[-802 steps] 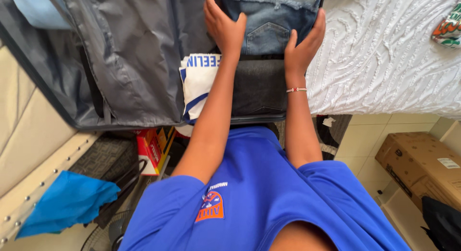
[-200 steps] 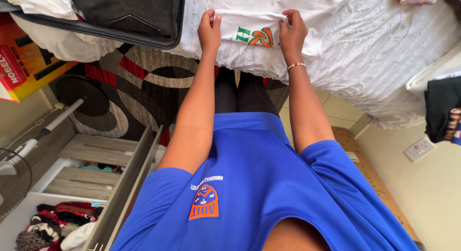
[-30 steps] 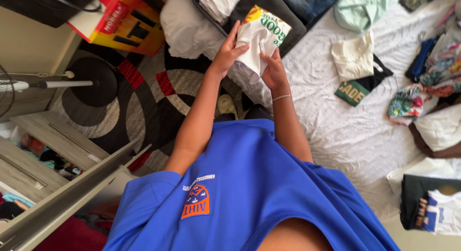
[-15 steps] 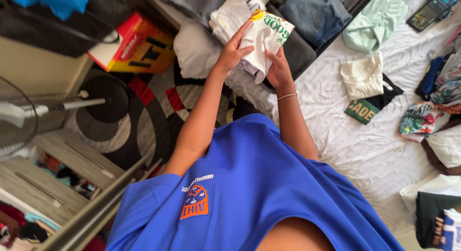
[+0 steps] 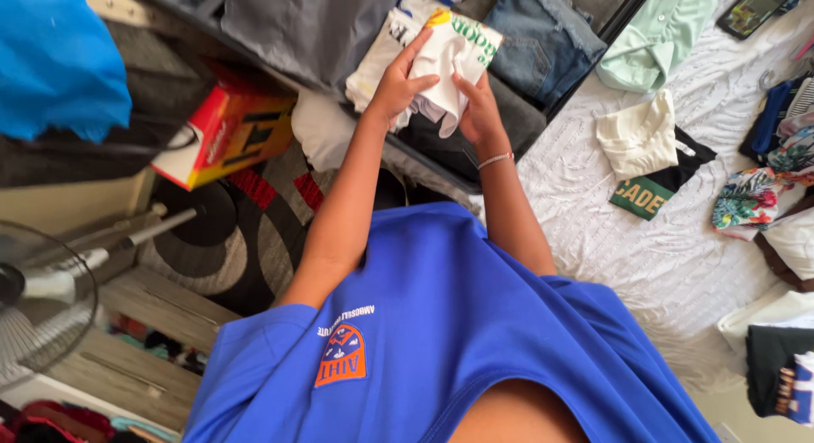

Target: The person folds shirts and shorts by hand on a bed and places them into a suitcase.

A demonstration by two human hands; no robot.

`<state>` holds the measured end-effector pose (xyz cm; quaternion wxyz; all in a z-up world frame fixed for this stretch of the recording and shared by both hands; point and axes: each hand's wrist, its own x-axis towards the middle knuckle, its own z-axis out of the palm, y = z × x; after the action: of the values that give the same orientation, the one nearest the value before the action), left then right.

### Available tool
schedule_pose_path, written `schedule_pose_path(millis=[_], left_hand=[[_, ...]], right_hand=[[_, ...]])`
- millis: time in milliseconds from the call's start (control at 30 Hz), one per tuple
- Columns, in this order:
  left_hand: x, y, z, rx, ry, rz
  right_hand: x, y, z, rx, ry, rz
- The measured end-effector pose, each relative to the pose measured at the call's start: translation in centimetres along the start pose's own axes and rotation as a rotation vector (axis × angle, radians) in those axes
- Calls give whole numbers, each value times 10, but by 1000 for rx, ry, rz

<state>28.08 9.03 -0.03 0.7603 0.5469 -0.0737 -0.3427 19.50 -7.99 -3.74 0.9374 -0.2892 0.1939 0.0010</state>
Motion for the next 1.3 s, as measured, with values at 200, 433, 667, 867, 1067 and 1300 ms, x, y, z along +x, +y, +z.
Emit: schedule_pose_path(millis=[200, 433, 667, 867, 1067, 1300], left_hand=[[50, 7, -23, 107, -32, -53], [144, 27, -39, 241, -61, -6], [238, -43, -91, 674, -142, 282], [228, -109, -142, 1042, -40, -21], [228, -76, -126, 1136, -138, -14], [257, -47, -60, 1517, -57, 287]], right_hand=[[42, 9, 0, -96, 171, -128], [137, -9, -5, -343, 282, -286], [218, 28, -48, -964, 425, -639], [219, 66, -61, -1167, 519, -121], [218, 77, -56, -1366, 354, -36], [230, 41, -48, -1623, 578, -91]])
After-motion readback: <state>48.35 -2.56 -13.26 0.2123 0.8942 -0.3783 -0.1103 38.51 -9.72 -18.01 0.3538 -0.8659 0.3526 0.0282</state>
